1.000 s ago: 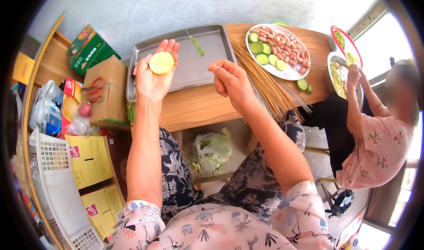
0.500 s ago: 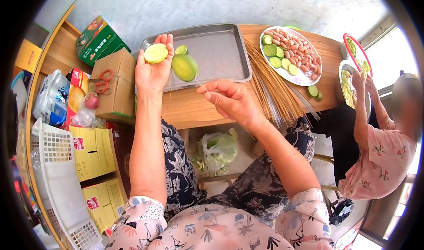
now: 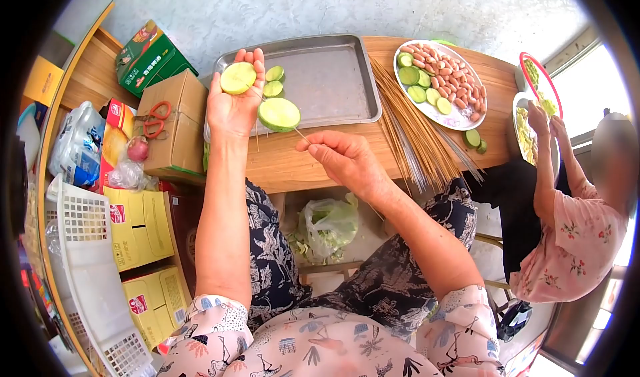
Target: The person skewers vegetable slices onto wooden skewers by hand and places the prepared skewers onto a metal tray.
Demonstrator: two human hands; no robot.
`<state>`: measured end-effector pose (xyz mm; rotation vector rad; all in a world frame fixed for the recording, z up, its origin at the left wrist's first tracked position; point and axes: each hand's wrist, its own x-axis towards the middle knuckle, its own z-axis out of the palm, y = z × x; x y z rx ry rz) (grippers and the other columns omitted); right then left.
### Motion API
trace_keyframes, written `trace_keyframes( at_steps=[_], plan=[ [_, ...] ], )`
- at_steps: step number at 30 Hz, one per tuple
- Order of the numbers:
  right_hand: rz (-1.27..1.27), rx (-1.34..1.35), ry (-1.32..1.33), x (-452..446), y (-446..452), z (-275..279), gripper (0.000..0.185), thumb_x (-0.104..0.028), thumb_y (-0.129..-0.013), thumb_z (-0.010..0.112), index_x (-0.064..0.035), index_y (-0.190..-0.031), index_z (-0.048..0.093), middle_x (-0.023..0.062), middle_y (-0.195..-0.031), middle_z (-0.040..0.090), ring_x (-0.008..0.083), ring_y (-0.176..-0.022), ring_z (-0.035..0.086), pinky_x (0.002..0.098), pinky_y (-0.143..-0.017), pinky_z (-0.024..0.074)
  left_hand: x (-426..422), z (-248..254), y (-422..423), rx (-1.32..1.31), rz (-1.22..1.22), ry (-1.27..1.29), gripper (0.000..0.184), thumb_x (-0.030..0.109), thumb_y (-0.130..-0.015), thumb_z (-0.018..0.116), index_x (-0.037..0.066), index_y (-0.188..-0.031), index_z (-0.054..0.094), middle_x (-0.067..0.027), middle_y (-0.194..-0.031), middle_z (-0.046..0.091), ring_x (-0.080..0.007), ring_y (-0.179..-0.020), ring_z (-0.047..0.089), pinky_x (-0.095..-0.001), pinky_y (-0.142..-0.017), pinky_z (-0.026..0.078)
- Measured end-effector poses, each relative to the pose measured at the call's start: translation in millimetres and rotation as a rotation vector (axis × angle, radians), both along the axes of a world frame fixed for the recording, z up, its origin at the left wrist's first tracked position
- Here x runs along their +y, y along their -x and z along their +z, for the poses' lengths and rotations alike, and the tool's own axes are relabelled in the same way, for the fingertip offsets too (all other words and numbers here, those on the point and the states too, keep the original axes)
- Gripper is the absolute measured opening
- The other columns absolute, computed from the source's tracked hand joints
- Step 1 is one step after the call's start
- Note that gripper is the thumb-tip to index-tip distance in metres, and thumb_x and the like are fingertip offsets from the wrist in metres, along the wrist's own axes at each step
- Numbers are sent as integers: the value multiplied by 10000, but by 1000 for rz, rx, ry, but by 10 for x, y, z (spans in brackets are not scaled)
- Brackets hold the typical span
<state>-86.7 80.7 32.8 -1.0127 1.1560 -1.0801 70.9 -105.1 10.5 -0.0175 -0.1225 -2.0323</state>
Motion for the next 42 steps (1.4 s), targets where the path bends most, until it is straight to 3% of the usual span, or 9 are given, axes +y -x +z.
trace_keyframes(
  at_steps=[20, 25, 34, 38, 42],
  plan=[
    [-3, 79, -14, -15, -1, -43, 226, -198, -959, 510, -50, -1086, 625, -108, -545, 369, 3, -459, 306, 164, -424, 241, -18, -41, -26, 36, -45, 73, 563, 369, -1004, 195, -97, -1205, 441, -229, -1145, 541, -389, -1179, 456, -449, -924, 441],
    [-20, 118, 4, 2, -3, -32, 189, -150, -947, 524, -48, -1053, 642, -120, -590, 380, -10, -495, 304, 165, -439, 238, -4, 0, -8, -55, -53, 56, 563, 382, -982, 212, -77, -1103, 514, -218, -1022, 597, -380, -1053, 545, -456, -897, 470],
    [-48, 256, 130, -14, -16, -146, 173, -151, -945, 526, -55, -1034, 639, -110, -556, 389, -10, -469, 329, 158, -428, 259, 35, 24, -1, -178, -20, 62, 542, 373, -974, 208, -45, -1067, 540, -175, -947, 600, -342, -974, 573, -452, -885, 474],
    [-50, 289, 137, 8, -25, -151, 169, -151, -946, 524, -59, -1031, 637, -109, -557, 388, -10, -470, 328, 159, -429, 256, 8, -62, -13, -90, -62, 164, 527, 343, -979, 214, -68, -1120, 512, -198, -1025, 597, -353, -1022, 555, -462, -919, 457],
    [-70, 260, 65, 26, -43, -98, 169, -137, -936, 536, -32, -1004, 650, -103, -614, 412, 7, -565, 347, 184, -492, 302, 25, -53, 2, -108, -45, 161, 510, 331, -974, 224, -64, -1113, 515, -190, -1005, 597, -342, -1006, 559, -456, -915, 459]
  ],
)
